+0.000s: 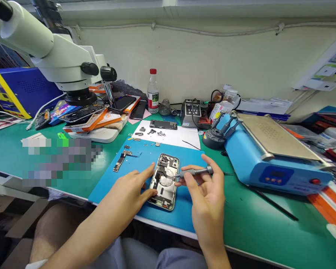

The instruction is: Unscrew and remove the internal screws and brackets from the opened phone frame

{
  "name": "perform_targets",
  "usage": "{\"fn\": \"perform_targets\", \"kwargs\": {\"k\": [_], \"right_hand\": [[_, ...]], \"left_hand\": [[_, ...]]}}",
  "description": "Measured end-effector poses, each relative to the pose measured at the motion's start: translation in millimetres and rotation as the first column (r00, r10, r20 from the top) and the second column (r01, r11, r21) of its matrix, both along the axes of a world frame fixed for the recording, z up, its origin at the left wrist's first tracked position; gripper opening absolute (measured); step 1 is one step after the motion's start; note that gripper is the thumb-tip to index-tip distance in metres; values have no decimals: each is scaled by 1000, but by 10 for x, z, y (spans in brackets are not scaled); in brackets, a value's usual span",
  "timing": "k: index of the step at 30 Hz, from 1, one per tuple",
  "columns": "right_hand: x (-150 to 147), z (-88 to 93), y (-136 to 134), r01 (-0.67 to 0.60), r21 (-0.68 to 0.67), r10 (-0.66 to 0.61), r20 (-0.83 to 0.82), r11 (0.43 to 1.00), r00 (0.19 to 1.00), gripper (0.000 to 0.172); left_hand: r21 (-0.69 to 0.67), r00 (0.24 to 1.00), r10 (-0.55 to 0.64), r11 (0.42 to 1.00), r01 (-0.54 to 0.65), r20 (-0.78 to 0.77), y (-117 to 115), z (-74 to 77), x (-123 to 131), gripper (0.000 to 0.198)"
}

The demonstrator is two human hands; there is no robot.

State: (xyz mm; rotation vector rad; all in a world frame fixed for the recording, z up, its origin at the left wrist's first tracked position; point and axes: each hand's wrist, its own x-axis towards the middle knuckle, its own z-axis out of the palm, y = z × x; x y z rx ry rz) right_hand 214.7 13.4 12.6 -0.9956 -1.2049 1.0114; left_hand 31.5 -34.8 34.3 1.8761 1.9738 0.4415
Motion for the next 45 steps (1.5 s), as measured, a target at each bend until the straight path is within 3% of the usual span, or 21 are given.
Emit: {"fn": "perform_targets", "kwargs": {"k": [8,12,15,20,22,25,29,35,38,41,45], "right_hand": [[-22,-6,27,-87,-3,87,69,996,994,61],[-77,9,17,-140,16,138,91,990,986,59],[-166,20,-17,-191,-9,191,104,982,976,57],[-286,74,-25,-191,11,187,173,981,967,52],[-258,123,23,-120,67,104,211,990,972,52],[-139,176,141,76,178,-117,235,981,965,61],[12,144,259,209,128,-235,235,969,943,68],[27,63,253,263,80,-274,231,962,933,70],[26,27,261,228,101,-247,255,968,935,70],[55,-21,273,199,112,-221,245,974,944,66],[179,-39,292,137,38,-142,253,990,957,63]], "left_hand": [[115,1000,-10,993,10,1,-95,-98,-26,53],[284,988,-40,959,-5,151,-107,-143,-70,22],[339,975,-57,941,-19,214,-101,-191,-99,1],[395,985,-31,918,-40,170,-115,-266,-329,10],[435,993,26,897,-75,117,-116,-293,-506,11],[489,983,185,858,-160,-3,-84,-340,-758,13],[501,974,213,853,-145,-81,-12,-416,-885,15],[509,984,169,852,-121,-48,-5,-524,-911,23],[493,993,115,865,-87,-26,-23,-561,-960,25],[465,992,121,876,-126,39,-26,-572,-965,23],[439,987,135,884,-159,85,-18,-601,-965,24]]}}
